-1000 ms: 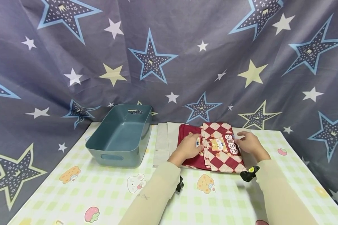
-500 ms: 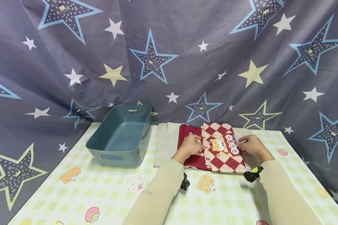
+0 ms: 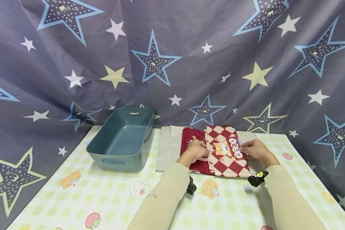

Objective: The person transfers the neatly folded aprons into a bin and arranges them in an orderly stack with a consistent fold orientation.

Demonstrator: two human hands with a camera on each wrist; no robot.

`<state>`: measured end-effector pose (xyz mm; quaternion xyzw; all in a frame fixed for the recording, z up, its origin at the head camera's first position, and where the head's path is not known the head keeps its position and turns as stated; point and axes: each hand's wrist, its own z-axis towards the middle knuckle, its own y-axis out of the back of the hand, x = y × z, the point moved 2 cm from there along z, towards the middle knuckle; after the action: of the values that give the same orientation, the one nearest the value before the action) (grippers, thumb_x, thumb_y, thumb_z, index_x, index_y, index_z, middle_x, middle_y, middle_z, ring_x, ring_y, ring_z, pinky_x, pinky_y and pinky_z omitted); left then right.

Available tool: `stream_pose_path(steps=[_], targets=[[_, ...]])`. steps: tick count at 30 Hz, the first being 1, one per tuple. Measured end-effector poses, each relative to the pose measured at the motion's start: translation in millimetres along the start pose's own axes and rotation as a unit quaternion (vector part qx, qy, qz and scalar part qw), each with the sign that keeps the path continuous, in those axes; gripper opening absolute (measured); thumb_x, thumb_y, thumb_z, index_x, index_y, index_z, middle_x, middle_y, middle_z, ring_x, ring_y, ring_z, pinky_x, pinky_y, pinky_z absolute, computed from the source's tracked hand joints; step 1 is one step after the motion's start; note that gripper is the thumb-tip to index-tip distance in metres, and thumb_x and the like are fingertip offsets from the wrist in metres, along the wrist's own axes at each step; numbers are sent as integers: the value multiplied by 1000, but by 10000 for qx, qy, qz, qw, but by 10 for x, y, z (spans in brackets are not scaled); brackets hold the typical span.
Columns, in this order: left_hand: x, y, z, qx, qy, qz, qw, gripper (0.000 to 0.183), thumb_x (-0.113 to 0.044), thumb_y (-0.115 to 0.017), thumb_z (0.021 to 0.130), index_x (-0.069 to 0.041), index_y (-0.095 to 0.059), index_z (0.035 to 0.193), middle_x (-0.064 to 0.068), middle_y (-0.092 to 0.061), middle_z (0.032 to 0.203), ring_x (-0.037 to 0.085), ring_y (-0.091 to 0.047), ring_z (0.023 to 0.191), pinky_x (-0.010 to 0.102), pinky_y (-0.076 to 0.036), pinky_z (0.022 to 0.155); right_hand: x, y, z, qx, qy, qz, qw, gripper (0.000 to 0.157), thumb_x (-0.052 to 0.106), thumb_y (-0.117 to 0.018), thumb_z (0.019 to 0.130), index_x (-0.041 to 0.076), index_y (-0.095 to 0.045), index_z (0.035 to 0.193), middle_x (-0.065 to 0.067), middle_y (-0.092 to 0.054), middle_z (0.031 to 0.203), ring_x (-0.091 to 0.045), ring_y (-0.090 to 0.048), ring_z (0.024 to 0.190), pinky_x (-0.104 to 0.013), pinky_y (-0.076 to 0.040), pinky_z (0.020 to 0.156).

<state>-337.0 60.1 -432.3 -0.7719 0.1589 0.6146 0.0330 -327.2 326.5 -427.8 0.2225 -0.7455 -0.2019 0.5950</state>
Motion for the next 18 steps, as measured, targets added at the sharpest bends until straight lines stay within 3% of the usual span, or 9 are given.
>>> stream_pose_path(steps=[9,18], targets=[[27,-14,15,-4,462,-952,9944,35,12,-71,88,13,-60,121,13,-63,95,22,-71,83,34,-62,76,-12,8,-24,230,-215,558,9979,43,11,-68,98,-17,-56,128,-7,-69,96,-9,-64,79,-27,-58,69],[21,-39,39,16,423,-1087,9932,39,11,-73,87,8,-62,124,13,-66,98,22,-71,85,35,-61,78,3,-1,-39,625,7,1398,9882,40,5,-64,97,-16,-49,127,0,-67,89,-8,-64,79,-26,-58,73]])
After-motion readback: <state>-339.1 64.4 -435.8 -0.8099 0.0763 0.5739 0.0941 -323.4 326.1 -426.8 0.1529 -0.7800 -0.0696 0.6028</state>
